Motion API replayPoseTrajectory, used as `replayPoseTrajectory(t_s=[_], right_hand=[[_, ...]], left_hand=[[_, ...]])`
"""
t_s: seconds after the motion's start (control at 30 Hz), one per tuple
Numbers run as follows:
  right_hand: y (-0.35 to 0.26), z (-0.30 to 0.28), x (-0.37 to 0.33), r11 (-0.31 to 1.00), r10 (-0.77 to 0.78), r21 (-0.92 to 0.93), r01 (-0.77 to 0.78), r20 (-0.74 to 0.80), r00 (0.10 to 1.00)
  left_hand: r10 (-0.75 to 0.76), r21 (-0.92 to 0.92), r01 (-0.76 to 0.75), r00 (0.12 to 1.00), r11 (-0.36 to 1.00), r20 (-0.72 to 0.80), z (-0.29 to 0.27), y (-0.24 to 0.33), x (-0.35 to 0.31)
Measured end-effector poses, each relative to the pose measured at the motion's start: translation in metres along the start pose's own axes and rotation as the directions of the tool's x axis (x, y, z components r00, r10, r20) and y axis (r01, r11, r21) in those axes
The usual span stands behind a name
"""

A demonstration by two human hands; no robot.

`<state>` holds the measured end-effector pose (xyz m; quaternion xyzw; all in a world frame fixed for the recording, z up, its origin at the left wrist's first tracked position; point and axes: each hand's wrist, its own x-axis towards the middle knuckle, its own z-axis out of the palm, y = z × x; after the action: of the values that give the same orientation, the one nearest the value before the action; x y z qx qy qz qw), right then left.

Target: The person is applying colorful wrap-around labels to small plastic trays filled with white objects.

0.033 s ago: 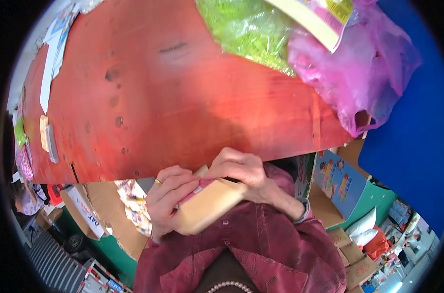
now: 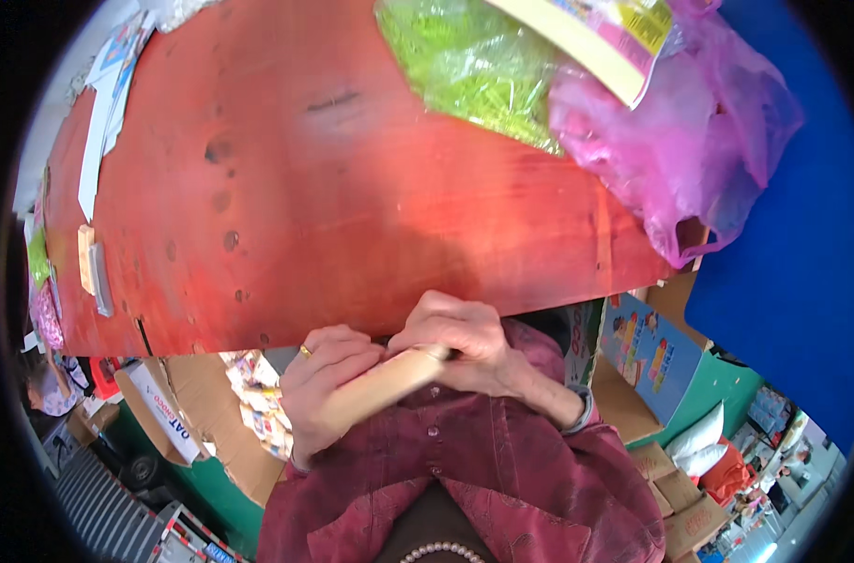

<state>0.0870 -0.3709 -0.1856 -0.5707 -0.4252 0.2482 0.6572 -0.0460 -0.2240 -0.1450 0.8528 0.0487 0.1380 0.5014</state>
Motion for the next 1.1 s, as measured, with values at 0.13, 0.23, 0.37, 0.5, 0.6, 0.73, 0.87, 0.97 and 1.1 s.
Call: replayPoseTrajectory(t_s=[0.13, 0.23, 0.37, 0.5, 0.6, 0.73, 0.87, 0.97, 1.1], right_hand=[[-0.014, 0.0, 0.007, 0.996, 0.023, 0.09, -0.028, 0.052, 0.998], [-0.017, 0.002, 0.013, 0.997, 0.071, 0.022, -0.078, 0.225, 0.972], [-0.012, 0.015, 0.015, 0.998, 0.066, -0.017, -0.065, 0.385, 0.92], [-0.023, -0.004, 0.021, 0.922, 0.168, -0.378, -0.084, 0.195, 0.966], [-0.028, -0.017, 0.025, 0.895, 0.293, -0.341, -0.289, -0.042, 0.955], [-0.01, -0.014, 0.024, 0.868, 0.36, -0.327, -0.373, -0.102, 0.927], [0.002, 0.002, 0.024, 0.863, 0.233, -0.452, -0.224, -0.037, 0.972], [0.0, 0.009, 0.026, 0.814, 0.211, -0.537, -0.22, -0.079, 0.974], [0.0, 0.008, 0.026, 0.811, 0.226, -0.52, -0.266, -0.139, 0.964]], left_hand=[[-0.158, -0.312, 0.124, 0.983, 0.942, -0.088, 0.005, 0.002, -0.008], [-0.362, -0.488, 0.266, 0.925, 0.831, -0.112, -0.002, 0.009, -0.024], [-0.639, -0.683, 0.25, 0.655, 0.687, -0.403, -0.024, -0.014, -0.08], [-0.677, -0.834, 0.019, 0.595, 0.551, -0.433, -0.07, -0.035, -0.16], [-0.807, -0.831, -0.227, 0.211, 0.508, -0.551, -0.082, -0.057, -0.216], [-0.859, -0.837, -0.28, 0.074, 0.47, -0.507, -0.084, -0.089, -0.284], [-0.86, -0.84, -0.192, -0.172, 0.508, -0.481, -0.06, -0.123, -0.364], [-0.836, -0.819, -0.226, -0.312, 0.527, -0.452, -0.043, -0.129, -0.396], [-0.775, -0.774, -0.309, -0.532, 0.552, -0.341, -0.019, -0.126, -0.457]])
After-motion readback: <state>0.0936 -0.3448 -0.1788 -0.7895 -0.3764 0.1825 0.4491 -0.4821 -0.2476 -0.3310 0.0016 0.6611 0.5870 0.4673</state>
